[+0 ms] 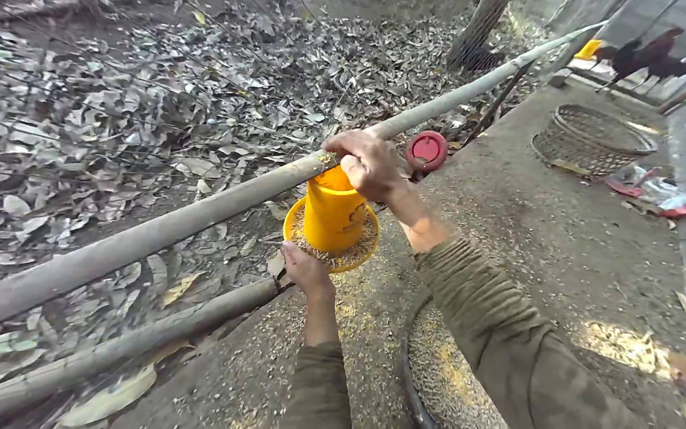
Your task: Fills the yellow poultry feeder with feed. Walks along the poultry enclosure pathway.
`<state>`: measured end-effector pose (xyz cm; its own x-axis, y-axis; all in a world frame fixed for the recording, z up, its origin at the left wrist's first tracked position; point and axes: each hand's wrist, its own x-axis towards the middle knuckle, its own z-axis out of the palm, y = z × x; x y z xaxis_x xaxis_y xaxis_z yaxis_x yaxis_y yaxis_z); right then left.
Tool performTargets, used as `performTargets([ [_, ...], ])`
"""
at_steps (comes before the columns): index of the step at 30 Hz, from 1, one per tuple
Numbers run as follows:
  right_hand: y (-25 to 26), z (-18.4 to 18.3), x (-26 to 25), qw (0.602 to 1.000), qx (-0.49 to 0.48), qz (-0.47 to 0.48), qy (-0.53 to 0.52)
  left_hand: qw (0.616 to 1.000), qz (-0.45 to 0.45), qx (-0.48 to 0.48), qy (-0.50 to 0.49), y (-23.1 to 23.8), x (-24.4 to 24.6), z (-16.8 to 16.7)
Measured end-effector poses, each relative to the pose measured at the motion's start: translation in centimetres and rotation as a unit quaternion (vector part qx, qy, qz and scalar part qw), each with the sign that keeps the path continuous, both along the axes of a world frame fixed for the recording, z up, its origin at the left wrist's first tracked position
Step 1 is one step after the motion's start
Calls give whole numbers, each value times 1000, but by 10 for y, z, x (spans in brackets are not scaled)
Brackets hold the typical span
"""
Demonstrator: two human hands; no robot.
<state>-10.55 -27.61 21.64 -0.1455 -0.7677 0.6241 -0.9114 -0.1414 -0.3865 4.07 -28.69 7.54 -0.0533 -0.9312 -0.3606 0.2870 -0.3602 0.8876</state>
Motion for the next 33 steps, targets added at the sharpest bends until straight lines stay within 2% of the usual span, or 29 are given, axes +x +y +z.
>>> performTargets([
  [4, 24, -9, 9, 997, -3, 52, -49, 1000, -1, 0, -1, -2, 1, 1],
  [8, 56, -18, 3, 997, -5, 81, -4, 1000, 2, -15, -1, -7, 0, -5],
  [11, 110, -27, 2, 998, 42, 44, -4, 1000, -7, -18, 3, -14, 1, -14],
  [13, 172, -57, -4, 992, 107, -34, -54, 1000, -14, -21, 14, -18, -1, -21],
  [15, 246, -114, -10, 945, 248, -171, -126, 999, -20, -30, 30, -21, -4, -25],
  [17, 317, -179, 0, 843, 416, -286, -188, 998, -21, -42, 44, -23, -8, -29],
  [18, 349, -209, 15, 795, 461, -335, -208, 998, -23, -46, 46, -24, -9, -31],
  [19, 379, -235, 38, 764, 474, -376, -222, 998, -25, -49, 43, -25, -11, -33],
  [20, 405, -256, 65, 750, 464, -410, -233, 998, -33, -49, 39, -25, -13, -33],
  [22, 440, -287, 119, 755, 430, -446, -217, 998, -46, -46, 26, -24, -15, -32],
  [24, 446, -302, 156, 754, 423, -453, -219, 997, -51, -62, 22, -26, -18, -32],
  [26, 439, -311, 174, 756, 400, -468, -223, 995, -53, -79, 31, -27, -19, -33],
  [29, 435, -314, 172, 758, 383, -471, -239, 993, -67, -83, 46, -21, -22, -29],
  [30, 436, -313, 169, 771, 373, -453, -247, 993, -66, -83, 52, -19, -23, -28],
  [33, 436, -321, 162, 850, 303, -385, -195, 988, -92, -106, 58, -12, -16, -23],
])
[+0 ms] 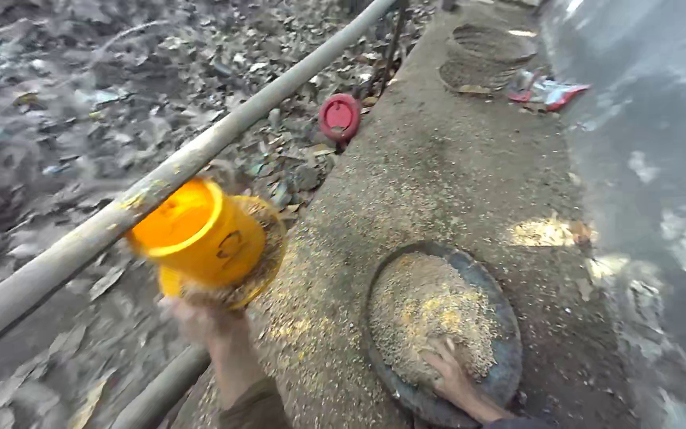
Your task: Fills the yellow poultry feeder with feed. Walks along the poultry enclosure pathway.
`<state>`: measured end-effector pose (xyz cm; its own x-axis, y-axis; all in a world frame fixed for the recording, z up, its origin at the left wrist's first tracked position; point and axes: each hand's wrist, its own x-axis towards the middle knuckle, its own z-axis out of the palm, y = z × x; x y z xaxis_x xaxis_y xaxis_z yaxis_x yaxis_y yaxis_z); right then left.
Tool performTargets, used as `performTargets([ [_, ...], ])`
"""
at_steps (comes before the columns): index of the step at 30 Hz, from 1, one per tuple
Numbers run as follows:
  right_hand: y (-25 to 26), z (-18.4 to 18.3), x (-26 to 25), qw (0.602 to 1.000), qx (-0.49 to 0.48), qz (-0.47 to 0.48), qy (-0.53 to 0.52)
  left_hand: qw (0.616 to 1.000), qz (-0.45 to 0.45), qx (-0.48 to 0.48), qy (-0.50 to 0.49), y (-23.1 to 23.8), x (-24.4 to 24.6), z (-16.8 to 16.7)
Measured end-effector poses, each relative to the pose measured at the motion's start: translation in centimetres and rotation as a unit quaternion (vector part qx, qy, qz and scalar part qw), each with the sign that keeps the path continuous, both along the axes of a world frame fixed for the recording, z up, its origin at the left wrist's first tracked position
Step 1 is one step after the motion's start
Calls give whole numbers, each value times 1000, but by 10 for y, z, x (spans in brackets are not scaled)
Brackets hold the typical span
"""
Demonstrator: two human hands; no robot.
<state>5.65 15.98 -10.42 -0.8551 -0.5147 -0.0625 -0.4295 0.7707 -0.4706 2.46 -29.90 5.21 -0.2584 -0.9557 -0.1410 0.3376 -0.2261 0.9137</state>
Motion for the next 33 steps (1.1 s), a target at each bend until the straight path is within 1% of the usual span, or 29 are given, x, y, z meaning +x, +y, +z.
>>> performTargets([
  [2, 1, -1, -9, 999, -34, 24, 28, 1000, -23, -8, 11, 8, 0, 6],
  [3, 0, 2, -13, 999, -38, 20, 15, 999, -31, -18, 17, 7, 1, 4],
  [5, -6, 9, -26, 997, -34, -31, -61, 999, -28, -29, 31, -3, 4, -7],
  [7, -10, 13, -42, 976, -53, -124, -168, 999, -4, -18, 35, -6, 1, -8],
  [8, -10, 14, -48, 957, -83, -176, -214, 999, 1, -17, 30, -8, 1, -9],
  [9, -10, 19, -53, 927, -121, -229, -270, 1000, 0, -19, 25, -10, 4, -12],
  [11, -17, 39, -58, 845, -235, -325, -354, 1000, 9, -7, 16, -9, 6, -7],
  [13, -24, 60, -63, 771, -375, -340, -387, 999, 17, 18, -20, 1, 2, 8],
  [14, -28, 71, -67, 746, -435, -317, -392, 999, 26, 29, -38, 4, 0, 13],
  [15, -34, 82, -75, 729, -486, -279, -393, 997, 39, 36, -51, 6, 0, 14],
  [17, -58, 106, -98, 712, -549, -174, -402, 995, 59, 40, -73, 3, 2, 13],
  [20, -126, 165, -134, 705, -587, -12, -398, 992, 86, 58, -75, -4, 4, 4],
  [23, -208, 233, -158, 671, -616, 152, -384, 993, 79, 65, -51, 1, 7, 10],
  [24, -235, 255, -164, 661, -616, 193, -382, 992, 84, 73, -51, 3, 8, 13],
  [26, -287, 291, -170, 655, -617, 234, -369, 991, 86, 80, -64, 5, 11, 16],
  [27, -311, 305, -172, 646, -622, 248, -365, 991, 85, 81, -71, 5, 12, 16],
  [28, -334, 316, -174, 630, -629, 270, -367, 990, 85, 80, -74, 6, 13, 16],
  [31, -396, 338, -176, 571, -663, 303, -378, 991, 85, 73, -73, 10, 14, 15],
  [32, -413, 341, -175, 559, -669, 309, -381, 991, 85, 72, -74, 10, 16, 16],
  [33, -428, 343, -173, 554, -673, 308, -380, 991, 82, 72, -75, 11, 17, 19],
])
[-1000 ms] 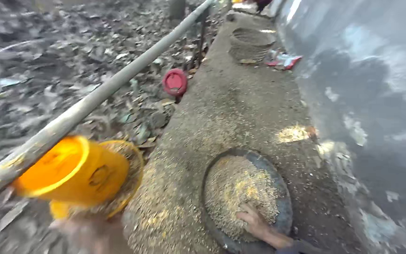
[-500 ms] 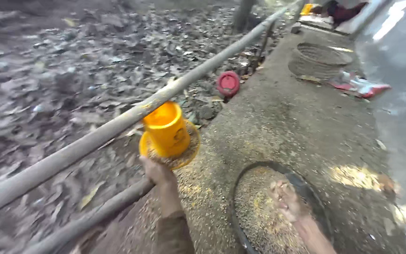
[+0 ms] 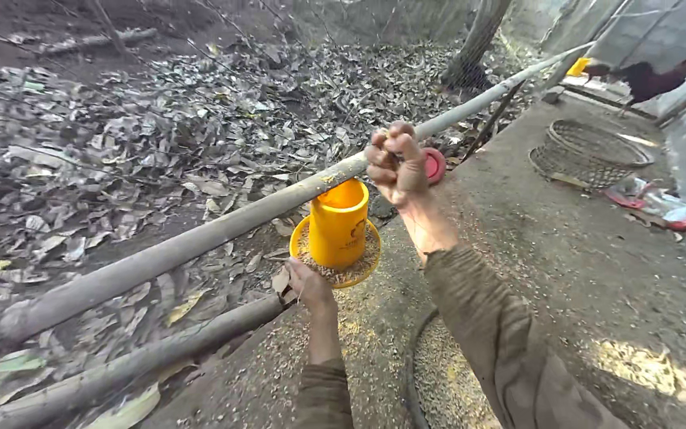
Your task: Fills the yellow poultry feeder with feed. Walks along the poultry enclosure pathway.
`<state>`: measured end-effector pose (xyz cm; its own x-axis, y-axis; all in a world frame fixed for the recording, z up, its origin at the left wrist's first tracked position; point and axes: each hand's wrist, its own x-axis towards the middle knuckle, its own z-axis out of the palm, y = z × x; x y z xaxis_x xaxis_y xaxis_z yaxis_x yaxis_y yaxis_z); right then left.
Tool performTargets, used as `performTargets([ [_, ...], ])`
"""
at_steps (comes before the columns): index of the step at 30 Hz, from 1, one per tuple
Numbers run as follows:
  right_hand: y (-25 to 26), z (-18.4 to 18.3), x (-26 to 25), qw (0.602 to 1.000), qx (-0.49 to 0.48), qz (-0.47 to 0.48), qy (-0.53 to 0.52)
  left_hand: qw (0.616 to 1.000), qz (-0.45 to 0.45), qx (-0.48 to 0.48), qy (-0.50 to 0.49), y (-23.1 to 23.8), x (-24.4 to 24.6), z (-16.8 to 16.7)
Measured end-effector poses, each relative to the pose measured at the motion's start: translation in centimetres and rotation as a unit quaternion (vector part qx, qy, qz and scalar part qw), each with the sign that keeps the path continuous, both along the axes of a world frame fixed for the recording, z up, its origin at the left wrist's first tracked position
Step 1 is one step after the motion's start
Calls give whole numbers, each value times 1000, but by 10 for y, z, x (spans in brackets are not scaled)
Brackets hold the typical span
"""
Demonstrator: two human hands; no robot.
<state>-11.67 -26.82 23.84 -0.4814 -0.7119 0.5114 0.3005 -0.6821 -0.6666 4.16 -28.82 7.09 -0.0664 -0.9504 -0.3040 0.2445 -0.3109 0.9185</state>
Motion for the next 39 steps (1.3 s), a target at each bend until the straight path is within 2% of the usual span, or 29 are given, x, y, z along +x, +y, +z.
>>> performTargets([
  [3, -23, -8, 9, 998, 17, -46, 31, 1000, -4, 2, -4, 2, 5, 7],
  [9, -27, -28, 14, 982, 48, -133, 122, 1000, -1, 3, -31, 4, 10, 11],
  [16, -42, -22, 7, 979, -34, -113, 167, 1000, 2, 1, -21, 3, 7, 7],
  [20, -35, -13, 18, 965, 13, -180, 190, 1000, -1, 2, -15, 4, 4, 5],
  [23, -6, 8, 51, 929, 192, -263, 177, 999, -22, -15, -31, 4, 8, -1],
  [24, 1, 7, 49, 927, 208, -273, 152, 999, -27, -23, -26, 5, 6, -3],
  [27, 38, -11, 24, 957, 191, -209, 62, 999, -39, -38, -1, 5, 3, -9],
  [29, 96, -28, 18, 963, 219, -140, 64, 999, -23, -34, -1, 4, 1, -9],
  [30, 132, -45, 18, 953, 259, -128, 94, 999, -17, -27, 1, 5, 1, -6],
  [31, 171, -68, 18, 927, 317, -138, 149, 1000, -17, -19, 4, 5, 1, -4],
  [32, 210, -96, 18, 876, 390, -166, 228, 1000, -19, -14, 2, 5, 1, -3],
  [33, 248, -129, 18, 797, 477, -195, 315, 1000, -19, -9, -4, 4, 1, -4],
  [34, 284, -162, 20, 697, 582, -191, 372, 1000, -19, -5, -11, 4, 1, -3],
  [35, 314, -194, 27, 594, 683, -156, 395, 1000, -18, -5, -14, 4, 1, -2],
  [36, 339, -226, 37, 520, 748, -129, 392, 1000, -16, -9, -13, 5, 1, -2],
  [37, 359, -254, 50, 495, 778, -121, 368, 1000, -11, -15, -9, 5, 1, -1],
  [39, 383, -293, 85, 512, 777, -149, 336, 1000, -15, -26, 0, 5, 1, -3],
])
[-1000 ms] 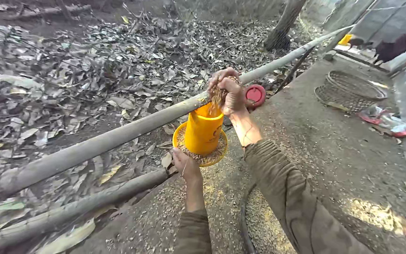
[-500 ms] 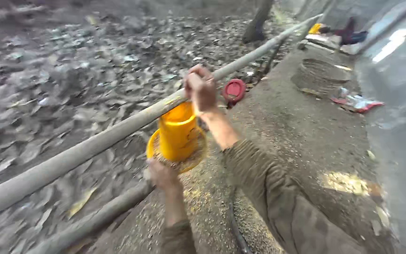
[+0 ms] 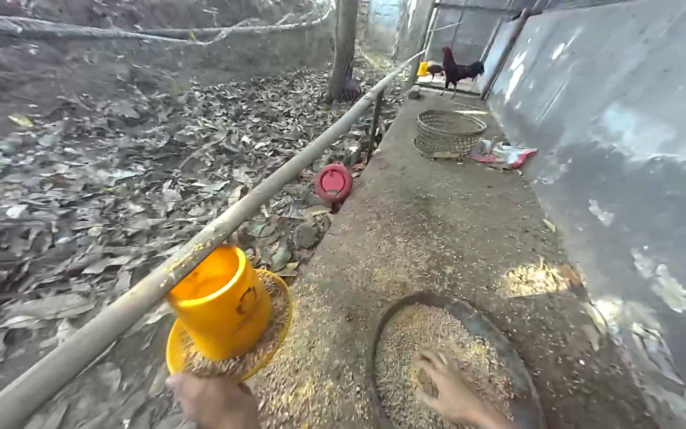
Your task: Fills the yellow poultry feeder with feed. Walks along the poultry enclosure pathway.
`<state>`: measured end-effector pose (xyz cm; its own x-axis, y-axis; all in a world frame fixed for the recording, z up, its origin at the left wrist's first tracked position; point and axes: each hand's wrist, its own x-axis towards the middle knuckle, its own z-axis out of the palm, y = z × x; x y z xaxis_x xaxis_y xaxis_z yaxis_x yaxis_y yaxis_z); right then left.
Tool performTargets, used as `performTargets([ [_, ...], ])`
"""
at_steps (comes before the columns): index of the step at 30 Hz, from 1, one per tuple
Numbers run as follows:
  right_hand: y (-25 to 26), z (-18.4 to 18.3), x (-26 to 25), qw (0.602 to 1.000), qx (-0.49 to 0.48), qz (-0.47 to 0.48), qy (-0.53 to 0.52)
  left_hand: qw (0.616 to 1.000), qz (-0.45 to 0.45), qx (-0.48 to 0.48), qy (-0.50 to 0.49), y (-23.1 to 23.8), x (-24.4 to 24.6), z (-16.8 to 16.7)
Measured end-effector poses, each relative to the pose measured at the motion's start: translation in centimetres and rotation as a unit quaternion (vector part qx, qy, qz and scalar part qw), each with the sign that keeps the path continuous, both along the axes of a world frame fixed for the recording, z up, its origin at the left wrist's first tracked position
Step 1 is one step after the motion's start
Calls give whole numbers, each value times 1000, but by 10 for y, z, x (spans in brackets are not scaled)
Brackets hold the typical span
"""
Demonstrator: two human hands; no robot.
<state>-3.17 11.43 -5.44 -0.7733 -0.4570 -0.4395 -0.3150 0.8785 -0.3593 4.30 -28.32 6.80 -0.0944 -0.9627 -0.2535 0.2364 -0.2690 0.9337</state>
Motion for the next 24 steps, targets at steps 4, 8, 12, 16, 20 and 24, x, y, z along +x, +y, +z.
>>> performTargets([
  [4, 3, -32, 51, 998, -54, 20, 28, 1000, -1, -6, 14, 1, -1, 2],
  [8, 13, -49, 64, 990, -110, 45, 75, 1000, 6, -1, 11, -1, -1, -2],
  [12, 23, -87, 66, 953, -198, 94, 207, 1000, 8, 16, 8, 0, -3, -3],
  [16, 12, -56, 60, 976, -168, 58, 128, 1000, 12, 11, 16, -4, -2, -3],
  [20, 6, -44, 43, 973, -186, -133, -17, 1000, 14, 2, 10, -7, -1, -6],
  [24, 3, -17, 29, 879, -243, -342, -225, 1000, 9, -4, 3, -10, 1, -5],
])
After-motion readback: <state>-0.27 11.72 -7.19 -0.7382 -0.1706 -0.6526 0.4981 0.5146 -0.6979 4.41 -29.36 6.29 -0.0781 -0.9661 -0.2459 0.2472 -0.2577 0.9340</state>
